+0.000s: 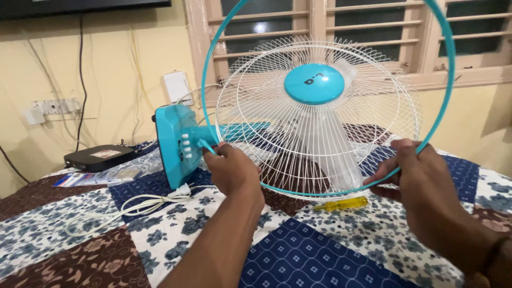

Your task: The person uses a screwdriver to tighten screws on the front grill of a table fan, then attaches the outer ring to complete the assembly. The fan is placed on a patterned bedsheet in a room with a wall-mounted TV and window.

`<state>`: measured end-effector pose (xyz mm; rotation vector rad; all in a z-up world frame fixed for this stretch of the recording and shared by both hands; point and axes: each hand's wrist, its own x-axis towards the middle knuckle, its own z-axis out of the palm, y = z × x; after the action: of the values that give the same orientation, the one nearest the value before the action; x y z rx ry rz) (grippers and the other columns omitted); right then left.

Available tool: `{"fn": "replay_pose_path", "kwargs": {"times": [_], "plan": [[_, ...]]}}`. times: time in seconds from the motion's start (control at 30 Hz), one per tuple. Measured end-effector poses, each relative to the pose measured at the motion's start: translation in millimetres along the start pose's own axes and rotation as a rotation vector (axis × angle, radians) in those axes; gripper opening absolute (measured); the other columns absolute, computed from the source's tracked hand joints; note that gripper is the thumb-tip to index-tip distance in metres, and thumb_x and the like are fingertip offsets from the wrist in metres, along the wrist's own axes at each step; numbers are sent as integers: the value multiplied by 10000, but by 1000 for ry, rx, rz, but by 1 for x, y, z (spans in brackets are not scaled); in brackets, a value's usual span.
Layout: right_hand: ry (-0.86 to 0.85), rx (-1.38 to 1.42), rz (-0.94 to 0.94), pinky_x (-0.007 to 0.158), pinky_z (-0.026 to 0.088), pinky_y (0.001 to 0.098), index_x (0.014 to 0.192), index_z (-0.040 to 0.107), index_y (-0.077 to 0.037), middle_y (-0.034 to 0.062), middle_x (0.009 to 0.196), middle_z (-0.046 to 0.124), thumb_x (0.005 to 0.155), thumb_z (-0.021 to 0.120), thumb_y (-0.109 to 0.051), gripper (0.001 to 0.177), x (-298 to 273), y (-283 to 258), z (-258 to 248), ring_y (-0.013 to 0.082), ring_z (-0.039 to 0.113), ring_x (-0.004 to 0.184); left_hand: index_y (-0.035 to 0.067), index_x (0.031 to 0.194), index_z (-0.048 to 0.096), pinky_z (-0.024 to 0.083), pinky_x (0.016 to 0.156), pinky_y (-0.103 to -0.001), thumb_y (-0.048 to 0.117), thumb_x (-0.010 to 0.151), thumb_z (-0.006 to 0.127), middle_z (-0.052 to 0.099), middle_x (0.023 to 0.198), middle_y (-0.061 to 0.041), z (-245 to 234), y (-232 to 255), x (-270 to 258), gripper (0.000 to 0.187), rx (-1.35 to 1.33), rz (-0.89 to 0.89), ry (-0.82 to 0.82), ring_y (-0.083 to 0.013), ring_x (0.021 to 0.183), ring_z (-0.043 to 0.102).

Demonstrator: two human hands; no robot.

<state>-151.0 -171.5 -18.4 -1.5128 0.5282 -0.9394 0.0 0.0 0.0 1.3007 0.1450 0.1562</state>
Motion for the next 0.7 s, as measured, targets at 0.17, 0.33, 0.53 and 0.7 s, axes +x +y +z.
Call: {"fn": "replay_pose_path", "kwargs": {"times": [0.17,0.33,0.53,0.7], "plan": [[115,-51,-74,648,580,415,1326,459,-10,115,786,556,1140,307,-280,361,33,2,-1,282,606,680,21,1131,604,522,536,-406,295,1003,469,676,841,-139,-16,-11,21,332,-165,70,18,-232,565,650],[220,-25,-211,518,473,397,1288,470,-10,77,731,510,1155,316,-253,317,56,15,-12,251,593,605,38,1108,649,443,644,-390,226,921,591,636,860,-95,-25,-31,46,272,-170,259,-77,-176,708,564],[222,-19,-319,516,461,396,1214,498,16,88,704,480,1162,328,-201,280,71,17,-26,233,553,574,74,1011,638,419,638,-358,330,936,589,603,781,-38,-49,-13,61,271,67,250,-118,-144,689,537],[259,77,-254,529,499,368,1153,501,-26,57,704,486,1164,364,-257,269,88,12,-17,188,535,562,50,867,626,356,508,-356,492,917,661,503,665,-28,-58,-8,44,446,306,261,-395,-137,556,432]]}}
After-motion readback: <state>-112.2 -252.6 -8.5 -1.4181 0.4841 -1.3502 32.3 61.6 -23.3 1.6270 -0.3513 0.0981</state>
